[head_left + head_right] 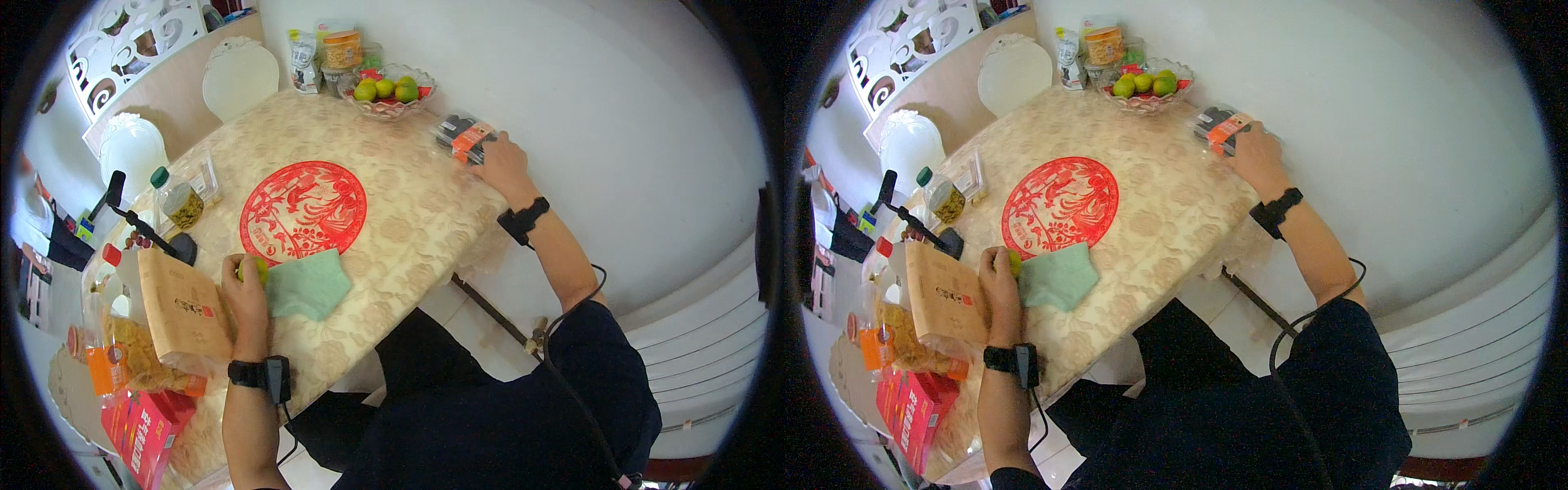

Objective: The person wipes a lemon, a plastic container of food, and a bag of snacks with a cloth while sitting at a table.

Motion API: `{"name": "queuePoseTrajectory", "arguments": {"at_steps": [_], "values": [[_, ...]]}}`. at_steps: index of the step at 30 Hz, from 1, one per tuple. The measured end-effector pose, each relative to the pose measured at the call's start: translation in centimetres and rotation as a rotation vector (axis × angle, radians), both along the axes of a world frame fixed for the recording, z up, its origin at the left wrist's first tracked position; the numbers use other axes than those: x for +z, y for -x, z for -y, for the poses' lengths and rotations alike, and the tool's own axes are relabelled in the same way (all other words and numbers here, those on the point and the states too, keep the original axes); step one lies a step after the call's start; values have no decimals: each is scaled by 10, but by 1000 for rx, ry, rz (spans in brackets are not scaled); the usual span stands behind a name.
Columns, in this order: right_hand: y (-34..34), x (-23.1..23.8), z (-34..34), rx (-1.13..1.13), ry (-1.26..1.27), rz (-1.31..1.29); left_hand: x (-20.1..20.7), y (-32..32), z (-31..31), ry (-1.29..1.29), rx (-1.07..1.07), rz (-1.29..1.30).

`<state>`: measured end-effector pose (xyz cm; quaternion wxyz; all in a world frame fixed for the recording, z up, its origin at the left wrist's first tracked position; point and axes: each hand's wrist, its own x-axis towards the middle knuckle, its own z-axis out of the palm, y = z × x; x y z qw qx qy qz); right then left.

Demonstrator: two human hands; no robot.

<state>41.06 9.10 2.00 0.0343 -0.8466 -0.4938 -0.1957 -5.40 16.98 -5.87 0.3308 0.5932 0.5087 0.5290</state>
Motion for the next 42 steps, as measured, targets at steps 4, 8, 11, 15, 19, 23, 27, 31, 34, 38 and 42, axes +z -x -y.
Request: {"name": "queuePoseTrajectory", "arguments": {"at_steps": [4, 8, 11, 15, 19, 23, 27, 31, 34, 38, 42], "values": [[-21, -14, 14, -8, -50, -84, 0, 0, -2, 20, 7, 4], [-31, -37, 6, 60, -239, -81, -6, 0, -6, -19, -21, 29], [-37, -45, 2, 52, -257, -47, -7, 0, -7, -20, -16, 11], [-25, -33, -12, 8, -174, -80, -5, 0, -7, 36, -18, 47], [-4, -28, -28, -25, -158, -69, -9, 9, -8, -11, 75, 19], [0, -27, -13, -35, -149, -177, -15, 2, -11, -76, 78, -31], [32, -7, -8, -68, -72, -85, -16, 1, -5, -170, 148, -74], [64, 16, 6, 355, -299, -364, 13, -9, 16, -403, 13, -206], [125, 24, 7, 453, -157, -873, 28, -3, 30, -526, -29, -219], [226, 26, 6, 984, 110, -680, 25, -1, 23, -553, 25, -59], [277, -4, -25, 1073, 160, -616, 9, 6, 0, -102, 83, 298]]}}
